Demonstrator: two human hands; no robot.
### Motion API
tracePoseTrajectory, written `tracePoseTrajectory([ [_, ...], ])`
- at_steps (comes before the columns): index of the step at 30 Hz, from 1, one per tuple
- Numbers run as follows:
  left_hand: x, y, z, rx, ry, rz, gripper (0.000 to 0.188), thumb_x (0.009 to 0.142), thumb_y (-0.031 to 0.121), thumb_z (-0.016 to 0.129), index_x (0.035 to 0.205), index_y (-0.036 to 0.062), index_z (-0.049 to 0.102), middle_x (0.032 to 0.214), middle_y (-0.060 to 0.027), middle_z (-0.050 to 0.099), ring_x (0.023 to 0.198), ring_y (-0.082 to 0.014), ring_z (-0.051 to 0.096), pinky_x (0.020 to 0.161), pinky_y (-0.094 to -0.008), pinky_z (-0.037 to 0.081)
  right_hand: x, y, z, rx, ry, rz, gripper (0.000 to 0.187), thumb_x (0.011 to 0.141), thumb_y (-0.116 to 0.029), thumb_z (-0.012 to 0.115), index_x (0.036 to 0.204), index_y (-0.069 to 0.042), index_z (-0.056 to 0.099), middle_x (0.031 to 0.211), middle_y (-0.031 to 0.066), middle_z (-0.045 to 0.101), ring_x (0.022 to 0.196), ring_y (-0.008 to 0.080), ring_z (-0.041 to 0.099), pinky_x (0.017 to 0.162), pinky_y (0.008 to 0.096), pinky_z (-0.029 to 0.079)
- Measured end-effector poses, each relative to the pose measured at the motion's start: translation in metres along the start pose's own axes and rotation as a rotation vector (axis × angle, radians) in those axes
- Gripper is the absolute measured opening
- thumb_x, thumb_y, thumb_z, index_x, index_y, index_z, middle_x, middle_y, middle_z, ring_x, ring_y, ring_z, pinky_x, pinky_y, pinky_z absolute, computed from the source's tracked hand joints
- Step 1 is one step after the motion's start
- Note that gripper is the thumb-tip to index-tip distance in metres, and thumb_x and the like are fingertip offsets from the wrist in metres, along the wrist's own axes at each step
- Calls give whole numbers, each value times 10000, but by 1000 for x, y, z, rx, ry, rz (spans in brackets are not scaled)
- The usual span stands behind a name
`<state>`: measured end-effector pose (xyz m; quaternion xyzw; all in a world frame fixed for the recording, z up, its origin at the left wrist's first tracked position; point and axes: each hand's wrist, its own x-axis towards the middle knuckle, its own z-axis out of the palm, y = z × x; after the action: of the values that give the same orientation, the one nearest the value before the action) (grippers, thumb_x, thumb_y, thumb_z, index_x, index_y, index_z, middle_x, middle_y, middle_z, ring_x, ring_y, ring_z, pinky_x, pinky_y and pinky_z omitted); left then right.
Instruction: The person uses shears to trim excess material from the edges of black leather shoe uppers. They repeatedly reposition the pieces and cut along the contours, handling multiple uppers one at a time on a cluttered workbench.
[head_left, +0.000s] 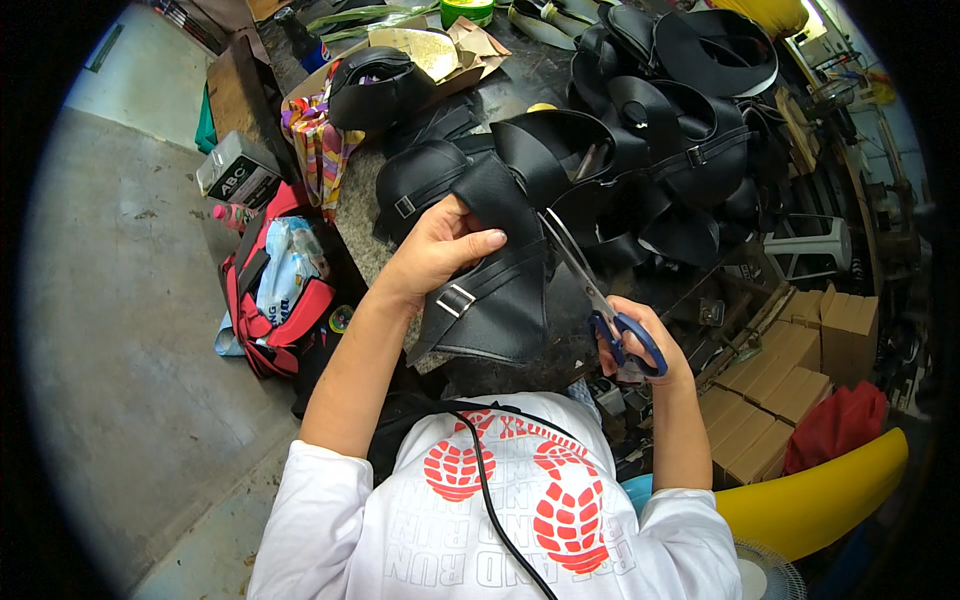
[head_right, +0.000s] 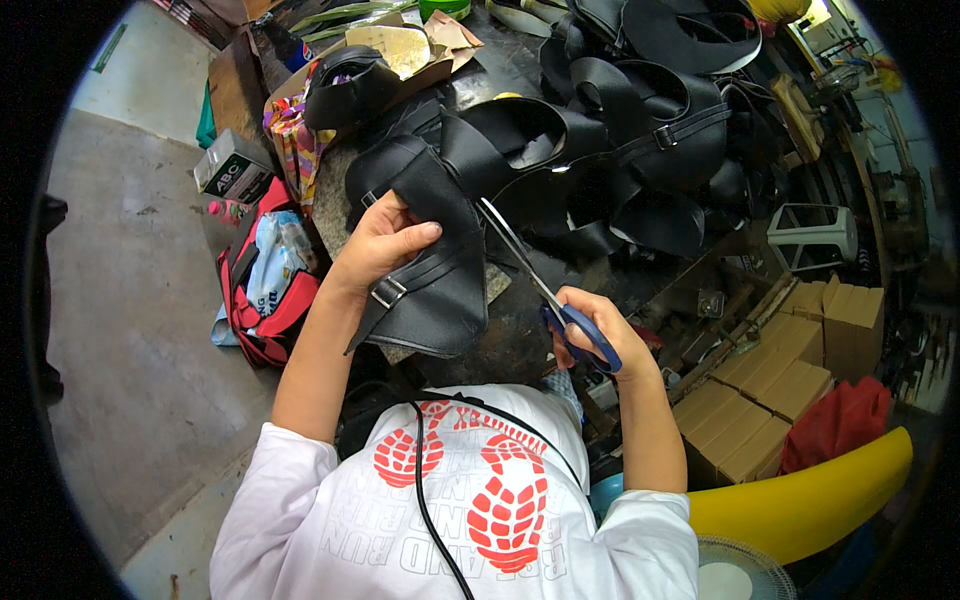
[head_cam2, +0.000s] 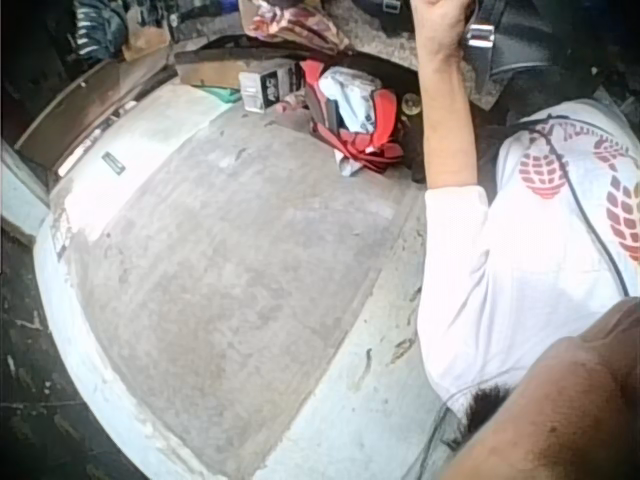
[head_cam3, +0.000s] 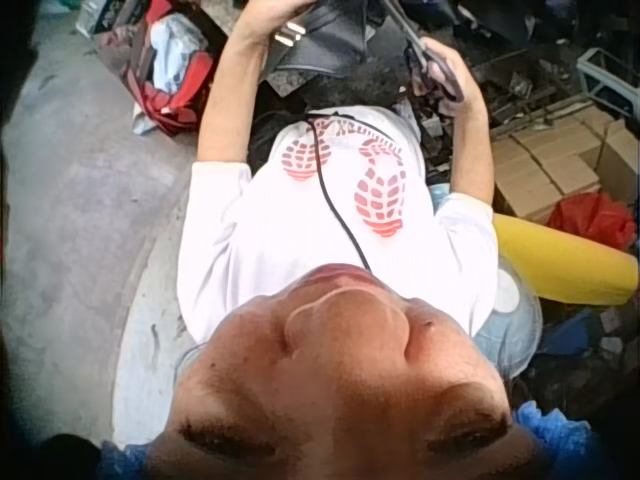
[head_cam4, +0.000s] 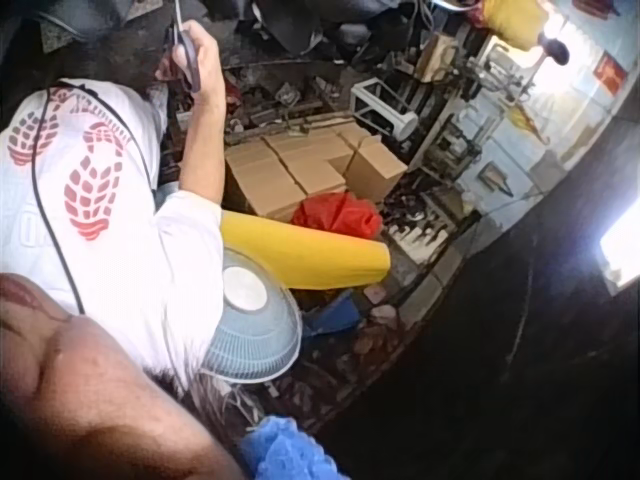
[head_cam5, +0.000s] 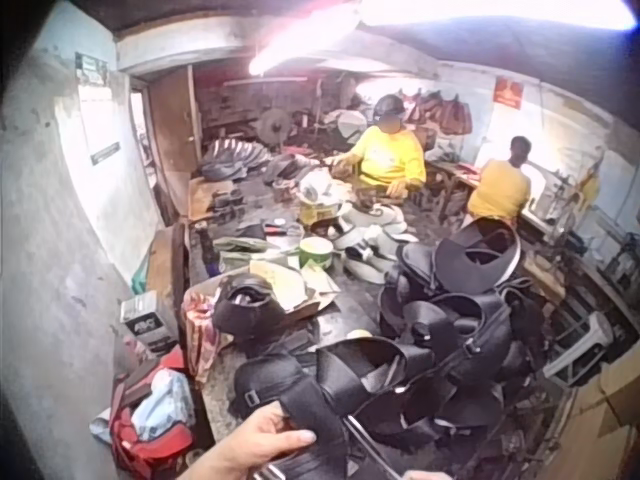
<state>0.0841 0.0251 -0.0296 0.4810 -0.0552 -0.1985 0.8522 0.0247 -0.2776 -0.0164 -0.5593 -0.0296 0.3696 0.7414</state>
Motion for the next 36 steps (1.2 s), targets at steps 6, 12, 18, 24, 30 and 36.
tracePoseTrajectory([
  [6,-1,5,-2,123,-44,-23,444,849,63,714,1259,-8,559,1191,-76,642,1090,-150,597,981,-313,458,1,-8,-7,-109,-21,49,627,703,-573,803,904,-35,551,644,29,588,524,113,614,486,226,503],
  [12,-4,4,8,89,-33,15,436,858,58,708,1264,-4,561,1197,-77,642,1083,-145,602,976,-307,461,7,-6,0,-75,30,-24,465,763,-418,783,920,-44,555,649,20,578,540,99,606,510,219,492],
  [18,-7,-4,19,97,153,110,353,863,30,698,1200,26,594,1104,-43,659,1006,-126,613,917,-295,486,10,-1,5,-104,131,-73,242,811,-168,733,912,-42,553,675,4,566,545,73,564,533,220,488],
  [24,-5,6,36,-166,245,182,365,932,128,653,1260,39,521,1118,-53,621,992,-122,591,873,-266,482,19,4,15,-38,214,-205,492,824,-373,757,1085,-56,485,783,14,572,724,101,569,714,261,471],
  [30,-11,11,65,195,271,131,315,938,207,668,1157,0,577,1002,-26,640,895,-82,583,796,-247,489,30,-20,58,173,426,-403,544,718,-213,783,1145,-36,497,965,45,606,903,133,599,808,261,473],
  [36,-43,39,68,54,-146,-206,213,857,108,743,1014,-24,687,929,-14,694,818,-61,605,742,-228,504,45,-62,64,0,472,-588,442,754,-140,762,1088,-30,494,954,76,618,843,139,612,783,275,497],
])
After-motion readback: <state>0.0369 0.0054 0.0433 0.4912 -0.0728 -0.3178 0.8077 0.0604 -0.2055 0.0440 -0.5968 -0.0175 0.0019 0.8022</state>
